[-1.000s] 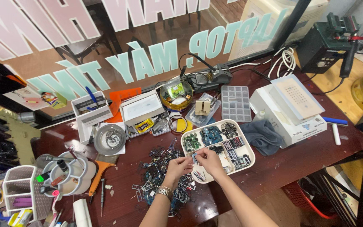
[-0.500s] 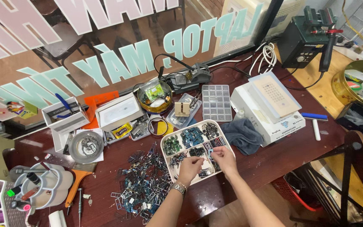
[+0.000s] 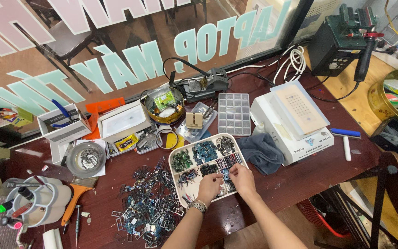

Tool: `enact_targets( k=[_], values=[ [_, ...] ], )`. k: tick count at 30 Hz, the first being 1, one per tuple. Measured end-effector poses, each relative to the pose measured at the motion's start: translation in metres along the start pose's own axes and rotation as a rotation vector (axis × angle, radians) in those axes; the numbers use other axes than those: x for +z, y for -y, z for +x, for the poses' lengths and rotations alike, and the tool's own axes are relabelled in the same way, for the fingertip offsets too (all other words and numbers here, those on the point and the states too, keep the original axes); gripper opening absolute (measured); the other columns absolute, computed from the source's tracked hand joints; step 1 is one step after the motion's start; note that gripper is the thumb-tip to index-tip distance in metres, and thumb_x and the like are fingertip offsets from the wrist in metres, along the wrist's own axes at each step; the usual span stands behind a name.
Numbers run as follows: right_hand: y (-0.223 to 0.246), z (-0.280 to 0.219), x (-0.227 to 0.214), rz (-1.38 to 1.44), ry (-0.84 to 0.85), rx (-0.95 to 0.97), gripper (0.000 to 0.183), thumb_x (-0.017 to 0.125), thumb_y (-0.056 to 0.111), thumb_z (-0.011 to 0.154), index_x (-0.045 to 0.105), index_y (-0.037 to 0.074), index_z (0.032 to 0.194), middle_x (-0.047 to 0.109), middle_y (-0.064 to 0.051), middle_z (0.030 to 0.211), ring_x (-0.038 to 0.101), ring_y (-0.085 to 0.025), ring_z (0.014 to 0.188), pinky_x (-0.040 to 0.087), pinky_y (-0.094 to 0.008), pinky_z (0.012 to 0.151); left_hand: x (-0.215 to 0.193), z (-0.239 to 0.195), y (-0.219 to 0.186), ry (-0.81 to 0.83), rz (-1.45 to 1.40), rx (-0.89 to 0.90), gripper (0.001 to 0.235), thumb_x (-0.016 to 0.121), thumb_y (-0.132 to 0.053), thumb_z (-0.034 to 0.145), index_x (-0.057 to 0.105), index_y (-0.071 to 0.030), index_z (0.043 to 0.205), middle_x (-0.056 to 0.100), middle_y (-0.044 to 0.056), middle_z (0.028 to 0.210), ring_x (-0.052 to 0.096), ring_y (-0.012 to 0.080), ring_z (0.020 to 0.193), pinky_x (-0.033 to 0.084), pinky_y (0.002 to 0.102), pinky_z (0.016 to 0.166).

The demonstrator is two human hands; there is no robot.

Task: The person sorts small electronic components from a pile on the workbench into a compartmentalized tray. They pick up individual pieces, separate them by type, and place them into the appropriate sections of the tray.

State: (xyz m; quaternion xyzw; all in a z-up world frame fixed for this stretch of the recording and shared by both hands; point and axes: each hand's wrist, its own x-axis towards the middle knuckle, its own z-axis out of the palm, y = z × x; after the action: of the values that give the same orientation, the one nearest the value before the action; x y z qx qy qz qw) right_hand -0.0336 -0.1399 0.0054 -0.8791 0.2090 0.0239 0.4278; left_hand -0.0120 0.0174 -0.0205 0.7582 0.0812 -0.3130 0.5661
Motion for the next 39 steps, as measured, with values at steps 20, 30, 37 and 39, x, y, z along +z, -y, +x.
enact_targets(
  k=[20, 30, 37, 39],
  values=[
    [0.091, -0.031, 0.021, 0.051, 0.147, -0.272, 0.011, 0.070, 0.010, 0.088, 0.070, 0.004, 0.097, 0.074, -0.010, 0.087, 0.073, -0.023, 0.077, 0.056, -0.036, 0.072, -0.042, -0.024, -0.001, -0.279, -0.149, 0.168, 0.027, 0.058, -0.013, 0.098, 0.075, -0.005, 0.117, 0.076, 0.008, 0.086, 0.073, 0.0123, 0.066, 0.059, 0.028, 0.058],
    [0.150, -0.050, 0.095, 0.084, 0.353, -0.319, 0.014, 0.069, 0.010, 0.090, 0.068, 0.004, 0.102, 0.077, -0.010, 0.089, 0.075, -0.020, 0.080, 0.057, -0.033, 0.073, -0.142, -0.073, 0.012, -0.472, -0.057, 0.162, 0.027, 0.059, -0.013, 0.094, 0.080, -0.012, 0.111, 0.077, 0.014, 0.076, 0.075, 0.0184, 0.068, 0.058, 0.033, 0.067],
    [0.163, -0.063, 0.144, -0.047, 0.459, -0.457, 0.022, 0.072, 0.007, 0.085, 0.069, 0.003, 0.106, 0.075, -0.012, 0.099, 0.072, -0.024, 0.091, 0.056, -0.036, 0.082, -0.211, -0.086, 0.054, -0.653, 0.147, 0.217, 0.024, 0.070, -0.013, 0.084, 0.077, -0.008, 0.106, 0.077, 0.013, 0.092, 0.076, 0.0278, 0.086, 0.058, 0.038, 0.078],
    [0.165, -0.069, 0.155, -0.056, 0.521, -0.426, 0.023, 0.072, 0.007, 0.084, 0.068, 0.003, 0.107, 0.074, -0.012, 0.101, 0.073, -0.024, 0.091, 0.057, -0.036, 0.083, -0.228, -0.101, 0.063, -0.707, 0.224, 0.152, 0.021, 0.074, -0.013, 0.080, 0.075, -0.006, 0.101, 0.077, 0.013, 0.091, 0.075, 0.0292, 0.088, 0.058, 0.040, 0.081]
  ],
)
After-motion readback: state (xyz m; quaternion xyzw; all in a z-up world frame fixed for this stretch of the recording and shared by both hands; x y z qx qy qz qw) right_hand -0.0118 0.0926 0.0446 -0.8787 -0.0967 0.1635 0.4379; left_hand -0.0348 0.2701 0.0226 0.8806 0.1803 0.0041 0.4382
